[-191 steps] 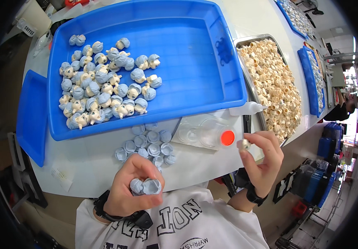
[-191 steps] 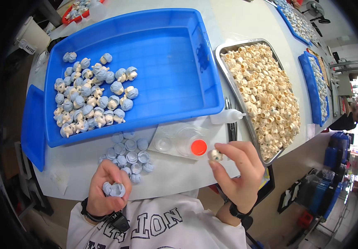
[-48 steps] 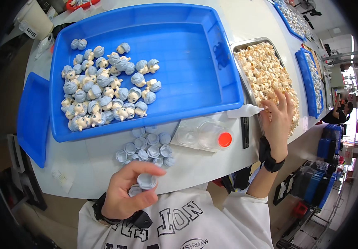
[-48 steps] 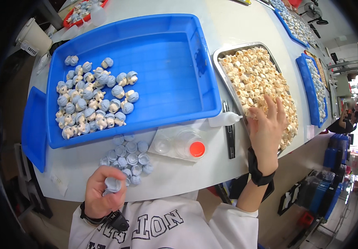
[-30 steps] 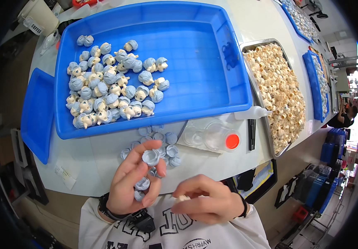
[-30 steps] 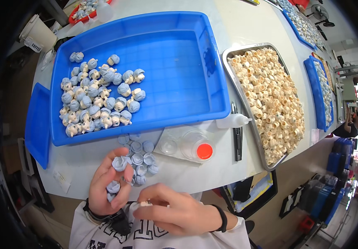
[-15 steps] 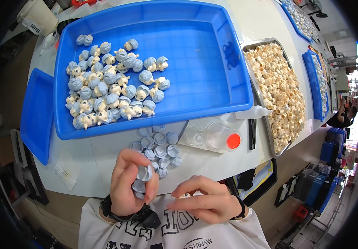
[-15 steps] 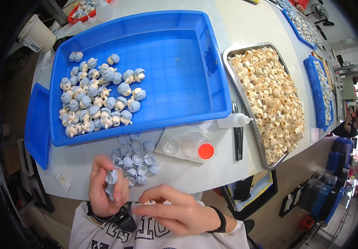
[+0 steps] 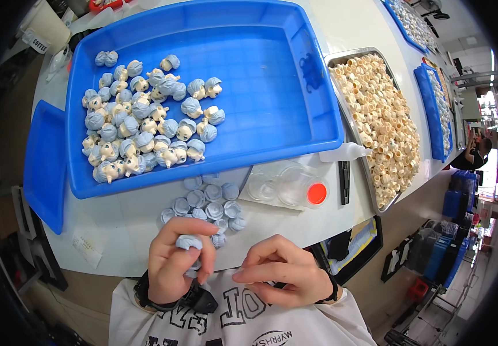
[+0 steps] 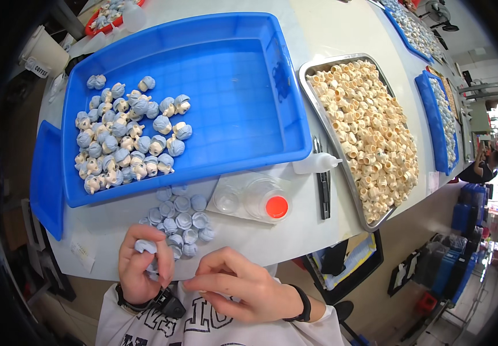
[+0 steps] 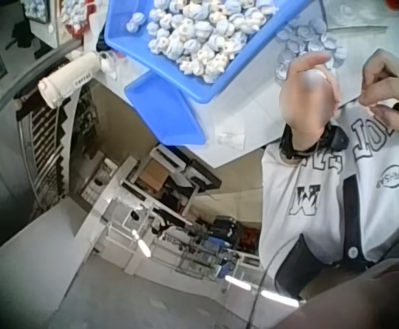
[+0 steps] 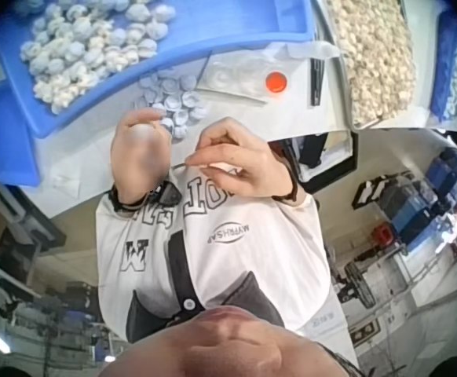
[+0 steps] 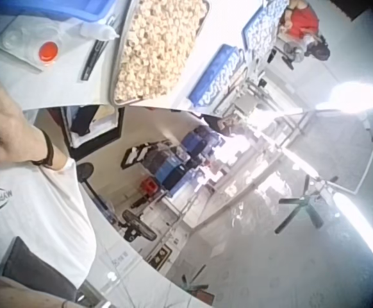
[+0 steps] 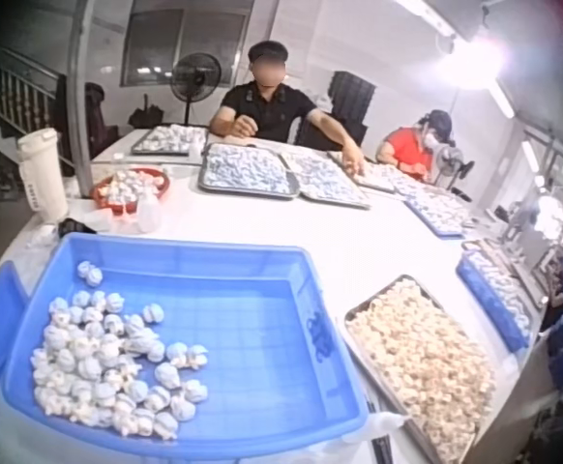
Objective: The person assembles small decorative items by hand at a workstation. They pick up a light blue plastic shell and a small white figurine, then insert the figurine into the shell. The completed items are placed into a blue tray. The process is repeated continuously throughout the clip.
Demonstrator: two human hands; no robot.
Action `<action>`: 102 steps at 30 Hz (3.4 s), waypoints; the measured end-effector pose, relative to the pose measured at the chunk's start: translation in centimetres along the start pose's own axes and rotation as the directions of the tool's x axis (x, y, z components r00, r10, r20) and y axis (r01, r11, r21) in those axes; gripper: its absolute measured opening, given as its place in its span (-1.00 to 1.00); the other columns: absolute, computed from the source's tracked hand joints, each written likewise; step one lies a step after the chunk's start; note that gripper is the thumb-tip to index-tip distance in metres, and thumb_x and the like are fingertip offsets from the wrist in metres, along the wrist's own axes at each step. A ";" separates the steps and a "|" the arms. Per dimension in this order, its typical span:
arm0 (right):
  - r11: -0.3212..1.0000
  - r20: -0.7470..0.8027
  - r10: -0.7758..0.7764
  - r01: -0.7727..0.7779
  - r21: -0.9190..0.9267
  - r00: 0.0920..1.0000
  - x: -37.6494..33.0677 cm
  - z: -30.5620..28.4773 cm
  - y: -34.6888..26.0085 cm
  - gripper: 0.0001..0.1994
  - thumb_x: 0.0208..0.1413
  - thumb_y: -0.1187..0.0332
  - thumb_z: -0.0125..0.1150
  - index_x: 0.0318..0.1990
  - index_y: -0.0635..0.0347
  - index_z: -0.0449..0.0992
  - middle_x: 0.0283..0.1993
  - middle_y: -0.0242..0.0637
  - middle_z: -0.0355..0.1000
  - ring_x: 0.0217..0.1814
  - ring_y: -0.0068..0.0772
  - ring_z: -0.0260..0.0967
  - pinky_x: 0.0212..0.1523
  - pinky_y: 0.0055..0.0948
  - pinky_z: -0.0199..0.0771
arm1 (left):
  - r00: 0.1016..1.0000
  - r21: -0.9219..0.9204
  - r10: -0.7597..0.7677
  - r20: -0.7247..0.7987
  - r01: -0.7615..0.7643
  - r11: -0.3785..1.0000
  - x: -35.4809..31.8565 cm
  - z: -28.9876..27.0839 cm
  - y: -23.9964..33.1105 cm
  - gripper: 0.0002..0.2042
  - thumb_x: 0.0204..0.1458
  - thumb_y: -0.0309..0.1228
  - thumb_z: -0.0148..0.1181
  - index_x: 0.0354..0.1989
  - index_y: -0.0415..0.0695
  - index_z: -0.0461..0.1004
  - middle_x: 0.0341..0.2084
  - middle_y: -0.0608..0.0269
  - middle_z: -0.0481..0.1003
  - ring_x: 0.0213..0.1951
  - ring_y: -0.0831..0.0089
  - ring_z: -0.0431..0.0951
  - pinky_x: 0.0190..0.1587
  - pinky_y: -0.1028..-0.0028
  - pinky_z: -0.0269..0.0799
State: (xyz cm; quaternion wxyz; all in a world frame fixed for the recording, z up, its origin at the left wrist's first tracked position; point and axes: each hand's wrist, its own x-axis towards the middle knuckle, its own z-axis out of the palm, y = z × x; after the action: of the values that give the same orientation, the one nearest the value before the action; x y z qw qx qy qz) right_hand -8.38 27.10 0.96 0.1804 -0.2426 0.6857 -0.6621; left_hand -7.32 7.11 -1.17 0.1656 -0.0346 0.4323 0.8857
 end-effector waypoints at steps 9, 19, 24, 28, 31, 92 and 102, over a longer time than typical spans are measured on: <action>0.826 -0.391 -0.229 -0.034 -0.562 0.891 -1.4 -4.9 -1.8 -0.63 -0.37 0.68 0.21 -0.25 0.33 0.47 -0.29 -0.13 0.36 -0.33 -0.37 0.37 -0.33 -0.51 0.38 | 0.972 0.039 -0.235 -0.013 0.235 0.971 0.4 1.3 1.0 -0.62 0.13 -0.26 -0.19 -0.06 -0.37 0.26 -0.57 0.19 0.38 -0.64 0.63 0.25 -0.57 0.66 0.16; 0.597 -0.396 -0.238 -0.188 -0.780 0.887 0.6 -5.7 -1.0 -0.67 -0.43 0.62 0.21 -0.35 0.17 0.51 -0.41 -0.34 0.36 -0.41 -0.35 0.25 -0.42 -0.43 0.18 | 0.985 0.110 -0.171 -0.022 0.173 0.979 -0.1 0.5 0.0 -0.59 0.15 -0.19 -0.18 -0.12 -0.36 0.31 -0.56 0.22 0.39 -0.65 0.65 0.26 -0.58 0.66 0.17; 0.549 -0.365 -0.257 -0.176 -0.817 0.895 1.0 -5.9 -1.0 -0.68 -0.42 0.61 0.22 -0.35 0.15 0.51 -0.42 -0.35 0.35 -0.42 -0.35 0.22 -0.41 -0.42 0.17 | 0.997 0.113 -0.074 0.031 0.070 0.991 -0.2 0.0 -0.3 -0.58 0.15 -0.20 -0.16 -0.07 -0.37 0.31 -0.51 0.19 0.43 -0.60 0.66 0.28 -0.52 0.66 0.21; 0.542 -0.362 -0.238 -0.186 -0.819 0.901 1.0 -6.1 -0.9 -0.69 -0.41 0.61 0.21 -0.35 0.14 0.50 -0.42 -0.36 0.35 -0.42 -0.33 0.20 -0.42 -0.41 0.16 | 0.974 0.049 -0.216 0.063 0.213 0.976 -0.2 0.7 0.4 -0.58 0.15 -0.21 -0.14 -0.02 -0.36 0.29 -0.45 0.15 0.45 -0.55 0.67 0.28 -0.48 0.67 0.21; 0.539 -0.365 -0.229 -0.195 -0.819 0.902 0.9 -6.1 -1.0 -0.69 -0.40 0.61 0.22 -0.35 0.14 0.49 -0.42 -0.36 0.35 -0.41 -0.33 0.21 -0.40 -0.41 0.16 | 0.962 0.085 -0.259 0.085 0.252 0.964 -0.1 1.0 0.7 -0.57 0.14 -0.23 -0.11 0.02 -0.36 0.26 -0.43 0.15 0.45 -0.54 0.68 0.28 -0.47 0.69 0.20; 0.720 -0.213 -0.450 0.211 -0.661 0.867 1.8 1.2 1.7 -0.61 -0.02 0.00 0.08 -0.42 0.20 0.44 -0.46 -0.34 0.40 -0.63 -0.48 0.26 -0.12 -0.26 0.21 | 0.927 0.143 -0.267 0.264 0.236 0.961 0.9 1.2 -1.0 -0.69 0.08 -0.20 0.04 -0.44 -0.26 0.39 -0.51 0.33 0.39 -0.43 0.67 0.32 -0.37 0.62 0.22; 0.715 -0.202 -0.441 0.206 -0.668 0.875 1.4 1.0 2.0 -0.54 -0.06 -0.10 0.09 -0.36 0.20 0.48 -0.42 -0.36 0.42 -0.57 -0.47 0.29 -0.15 -0.31 0.26 | 0.904 0.161 -0.339 0.261 0.306 0.938 1.0 1.5 0.1 -0.69 0.06 -0.21 0.05 -0.36 -0.29 0.39 -0.48 0.31 0.41 -0.41 0.67 0.34 -0.36 0.63 0.22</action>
State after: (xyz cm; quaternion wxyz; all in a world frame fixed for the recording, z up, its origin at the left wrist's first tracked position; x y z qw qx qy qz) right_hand -9.12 25.50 -1.03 -0.1553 -0.2862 0.8324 -0.4484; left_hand -8.21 8.45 -0.38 0.3722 0.0318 0.4427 0.8151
